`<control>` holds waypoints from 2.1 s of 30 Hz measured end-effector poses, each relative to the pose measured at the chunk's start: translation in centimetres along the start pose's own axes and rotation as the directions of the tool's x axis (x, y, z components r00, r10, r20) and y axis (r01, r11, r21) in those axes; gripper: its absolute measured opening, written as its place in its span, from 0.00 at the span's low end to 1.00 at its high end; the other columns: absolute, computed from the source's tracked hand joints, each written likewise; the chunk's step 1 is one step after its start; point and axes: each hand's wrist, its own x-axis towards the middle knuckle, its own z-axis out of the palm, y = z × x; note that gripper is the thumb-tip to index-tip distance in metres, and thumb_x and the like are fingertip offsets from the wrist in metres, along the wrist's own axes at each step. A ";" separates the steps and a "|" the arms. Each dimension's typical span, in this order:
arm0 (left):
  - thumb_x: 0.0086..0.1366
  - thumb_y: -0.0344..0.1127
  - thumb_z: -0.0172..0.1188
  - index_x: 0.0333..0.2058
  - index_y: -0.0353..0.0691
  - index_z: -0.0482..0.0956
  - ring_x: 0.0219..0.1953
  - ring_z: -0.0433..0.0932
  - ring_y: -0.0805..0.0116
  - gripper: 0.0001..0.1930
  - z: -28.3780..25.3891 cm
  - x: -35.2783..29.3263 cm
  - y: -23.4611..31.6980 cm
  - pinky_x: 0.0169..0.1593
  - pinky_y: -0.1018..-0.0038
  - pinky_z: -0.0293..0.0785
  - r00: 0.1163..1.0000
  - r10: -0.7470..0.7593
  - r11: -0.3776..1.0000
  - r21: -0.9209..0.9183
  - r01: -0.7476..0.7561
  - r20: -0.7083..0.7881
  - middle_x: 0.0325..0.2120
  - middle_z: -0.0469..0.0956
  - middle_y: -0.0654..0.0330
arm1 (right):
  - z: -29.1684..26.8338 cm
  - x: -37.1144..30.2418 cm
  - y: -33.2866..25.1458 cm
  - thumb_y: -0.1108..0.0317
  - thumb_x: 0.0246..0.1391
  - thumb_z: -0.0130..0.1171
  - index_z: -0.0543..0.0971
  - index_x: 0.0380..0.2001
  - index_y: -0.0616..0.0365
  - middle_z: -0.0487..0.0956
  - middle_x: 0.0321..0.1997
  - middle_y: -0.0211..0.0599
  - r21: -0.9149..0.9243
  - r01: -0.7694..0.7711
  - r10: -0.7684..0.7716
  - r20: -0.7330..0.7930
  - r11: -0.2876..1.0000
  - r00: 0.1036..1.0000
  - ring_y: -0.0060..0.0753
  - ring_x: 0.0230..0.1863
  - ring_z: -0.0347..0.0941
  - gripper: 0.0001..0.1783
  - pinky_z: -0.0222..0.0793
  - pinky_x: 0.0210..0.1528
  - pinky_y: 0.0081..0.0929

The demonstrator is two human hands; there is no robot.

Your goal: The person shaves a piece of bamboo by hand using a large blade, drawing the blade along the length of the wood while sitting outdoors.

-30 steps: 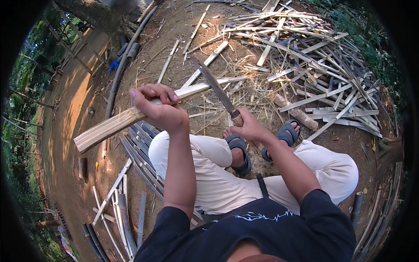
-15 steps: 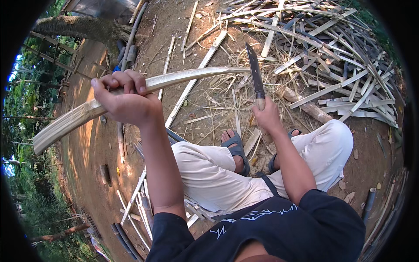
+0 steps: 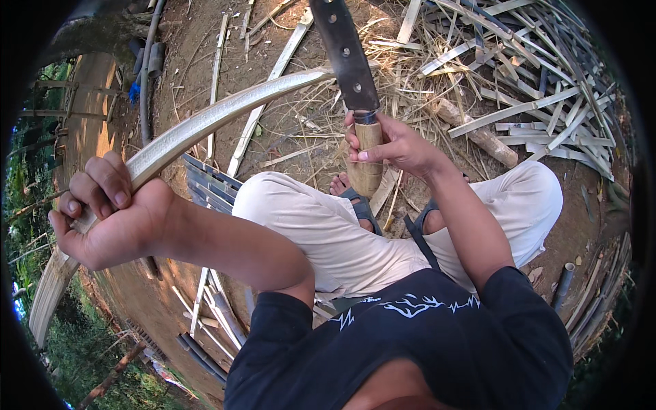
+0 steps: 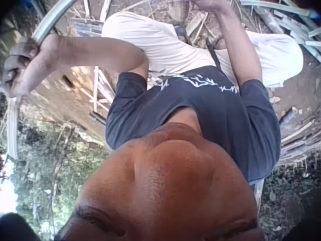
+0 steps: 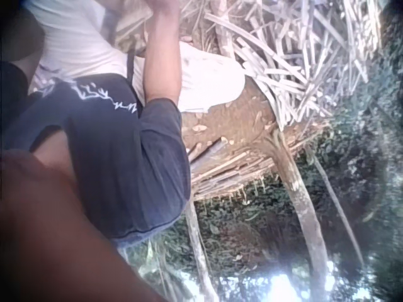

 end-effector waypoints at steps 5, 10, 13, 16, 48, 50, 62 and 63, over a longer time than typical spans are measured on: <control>0.63 0.41 0.46 0.21 0.47 0.58 0.09 0.46 0.76 0.13 -0.2 -0.1 0.5 0.17 0.78 0.42 0.998 -0.034 0.998 -0.042 0.036 0.057 0.09 0.50 0.68 | 0.0 0.4 0.3 0.66 0.56 0.62 0.68 0.49 0.59 0.73 0.26 0.27 -0.211 0.170 -0.234 -0.331 0.963 0.914 0.22 0.27 0.73 0.21 0.72 0.34 0.25; 0.64 0.40 0.46 0.21 0.47 0.58 0.10 0.48 0.76 0.13 -0.8 -0.6 1.2 0.17 0.78 0.43 0.991 -0.041 0.995 -0.089 0.052 0.125 0.09 0.50 0.67 | 2.0 0.1 0.5 0.51 0.60 0.61 0.67 0.53 0.62 0.72 0.20 0.24 -0.740 -0.024 -0.527 -0.501 0.672 0.686 0.19 0.20 0.69 0.29 0.66 0.27 0.20; 0.67 0.44 0.47 0.22 0.46 0.60 0.09 0.49 0.75 0.15 -0.5 -1.0 1.1 0.16 0.78 0.44 0.991 -0.058 0.990 -0.121 0.074 0.124 0.09 0.51 0.66 | 1.8 -0.4 1.2 0.55 0.58 0.64 0.68 0.52 0.62 0.76 0.28 0.30 -0.693 0.104 -0.532 -0.438 0.713 0.725 0.20 0.26 0.72 0.28 0.67 0.30 0.22; 0.67 0.43 0.47 0.22 0.46 0.60 0.09 0.48 0.75 0.15 -0.8 -1.1 1.3 0.16 0.77 0.45 0.994 -0.053 0.994 -0.092 0.062 0.098 0.09 0.51 0.66 | 2.4 -0.7 1.4 0.59 0.56 0.66 0.69 0.47 0.63 0.78 0.33 0.33 -0.766 0.116 -0.601 -0.390 0.632 0.698 0.20 0.30 0.74 0.24 0.69 0.34 0.22; 0.48 0.49 0.76 0.52 0.32 0.64 0.40 0.77 0.54 0.41 0.5 -23.3 7.1 0.47 0.66 0.74 0.713 -0.290 0.599 0.702 -0.385 0.639 0.46 0.70 0.47 | 10.4 -8.8 -6.7 0.54 0.60 0.39 0.70 0.46 0.70 0.76 0.44 0.56 0.043 0.456 -0.441 -0.184 0.889 0.878 0.30 0.24 0.72 0.27 0.72 0.26 0.28; 0.45 0.38 0.80 0.54 0.31 0.63 0.42 0.78 0.56 0.42 0.6 -24.7 5.3 0.46 0.67 0.76 0.627 -0.514 0.703 0.706 -0.083 0.585 0.50 0.68 0.46 | 10.1 -9.4 -6.5 0.55 0.58 0.41 0.72 0.46 0.72 0.77 0.44 0.55 -0.096 0.478 -0.488 -0.170 0.873 0.856 0.31 0.33 0.74 0.27 0.74 0.37 0.28; 0.46 0.35 0.78 0.48 0.32 0.61 0.36 0.84 0.61 0.38 0.3 -25.6 5.1 0.37 0.73 0.79 0.751 -0.256 0.873 0.479 -0.092 0.609 0.35 0.77 0.49 | 9.5 -11.7 -8.7 0.45 0.55 0.41 0.74 0.47 0.76 0.78 0.46 0.59 -0.292 0.357 -0.359 0.046 0.888 0.932 0.42 0.48 0.75 0.38 0.68 0.55 0.35; 0.46 0.35 0.78 0.48 0.32 0.60 0.36 0.84 0.62 0.38 0.2 -25.7 4.9 0.37 0.74 0.79 0.757 -0.239 0.890 0.449 -0.079 0.608 0.35 0.77 0.49 | 9.2 -11.8 -8.8 0.44 0.54 0.41 0.74 0.47 0.76 0.78 0.46 0.60 -0.250 0.331 -0.318 0.092 0.910 0.944 0.42 0.47 0.75 0.39 0.68 0.54 0.35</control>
